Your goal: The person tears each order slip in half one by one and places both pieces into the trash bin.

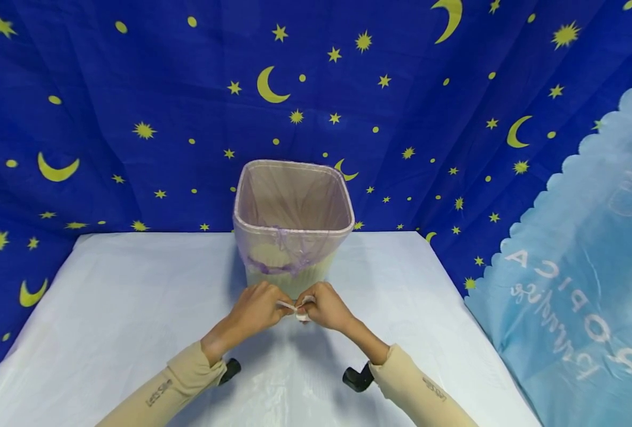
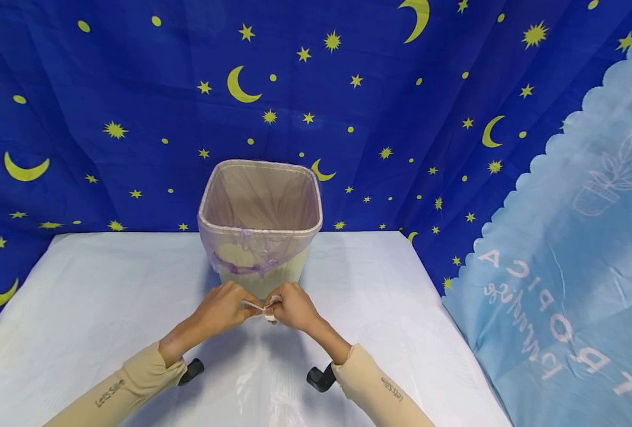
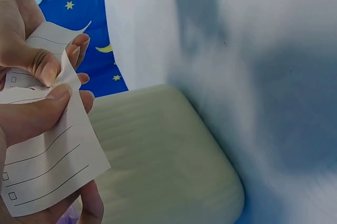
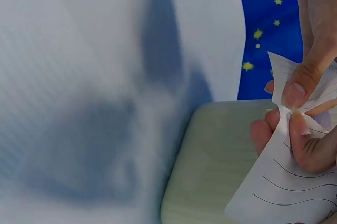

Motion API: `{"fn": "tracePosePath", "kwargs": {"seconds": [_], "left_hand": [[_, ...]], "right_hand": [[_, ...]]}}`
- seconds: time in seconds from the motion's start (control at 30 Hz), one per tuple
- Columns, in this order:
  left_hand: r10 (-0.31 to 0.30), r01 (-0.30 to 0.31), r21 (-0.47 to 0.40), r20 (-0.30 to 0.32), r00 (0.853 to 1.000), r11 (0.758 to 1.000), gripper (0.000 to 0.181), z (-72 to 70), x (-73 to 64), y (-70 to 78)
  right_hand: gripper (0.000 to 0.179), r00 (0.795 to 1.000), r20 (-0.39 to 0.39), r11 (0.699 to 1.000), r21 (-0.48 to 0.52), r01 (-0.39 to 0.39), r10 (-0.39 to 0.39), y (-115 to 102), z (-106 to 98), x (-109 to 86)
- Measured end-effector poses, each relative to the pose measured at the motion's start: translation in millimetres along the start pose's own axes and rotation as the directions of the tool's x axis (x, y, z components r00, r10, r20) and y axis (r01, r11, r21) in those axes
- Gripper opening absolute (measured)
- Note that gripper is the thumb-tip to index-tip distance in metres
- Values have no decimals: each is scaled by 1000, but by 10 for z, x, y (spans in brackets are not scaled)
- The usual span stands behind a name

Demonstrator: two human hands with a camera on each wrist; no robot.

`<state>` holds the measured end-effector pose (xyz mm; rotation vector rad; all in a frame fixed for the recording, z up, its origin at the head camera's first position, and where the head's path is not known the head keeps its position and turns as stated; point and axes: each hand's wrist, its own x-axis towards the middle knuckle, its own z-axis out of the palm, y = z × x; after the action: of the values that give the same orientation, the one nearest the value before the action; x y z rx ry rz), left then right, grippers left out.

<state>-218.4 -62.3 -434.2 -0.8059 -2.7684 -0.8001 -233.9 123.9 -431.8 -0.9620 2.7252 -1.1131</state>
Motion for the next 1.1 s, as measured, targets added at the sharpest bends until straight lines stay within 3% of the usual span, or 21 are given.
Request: {"fn": "tracePosePath", "kwargs": {"seconds": [0.23, 0.57, 0.83, 1.1], "left_hand": [[-2, 2, 10, -11, 1000, 1000, 9, -8, -18, -11], [4, -4, -19, -20, 1000, 1000, 9, -22, -34, -12], [3, -4, -41, -23, 1000, 999, 10, -26, -23, 2], [-17, 17, -52, 4, 1000, 998, 12, 3, -38, 18]], "right_hand": [[16, 1000, -17, 1000, 28, -12, 12, 54, 37, 25], [12, 989, 22, 961, 235, -145, 144, 109, 76, 5], [10, 980, 23, 945, 262, -199, 200, 112, 69, 16], [11, 982, 26, 938, 293, -185, 186, 136, 98, -14]]}}
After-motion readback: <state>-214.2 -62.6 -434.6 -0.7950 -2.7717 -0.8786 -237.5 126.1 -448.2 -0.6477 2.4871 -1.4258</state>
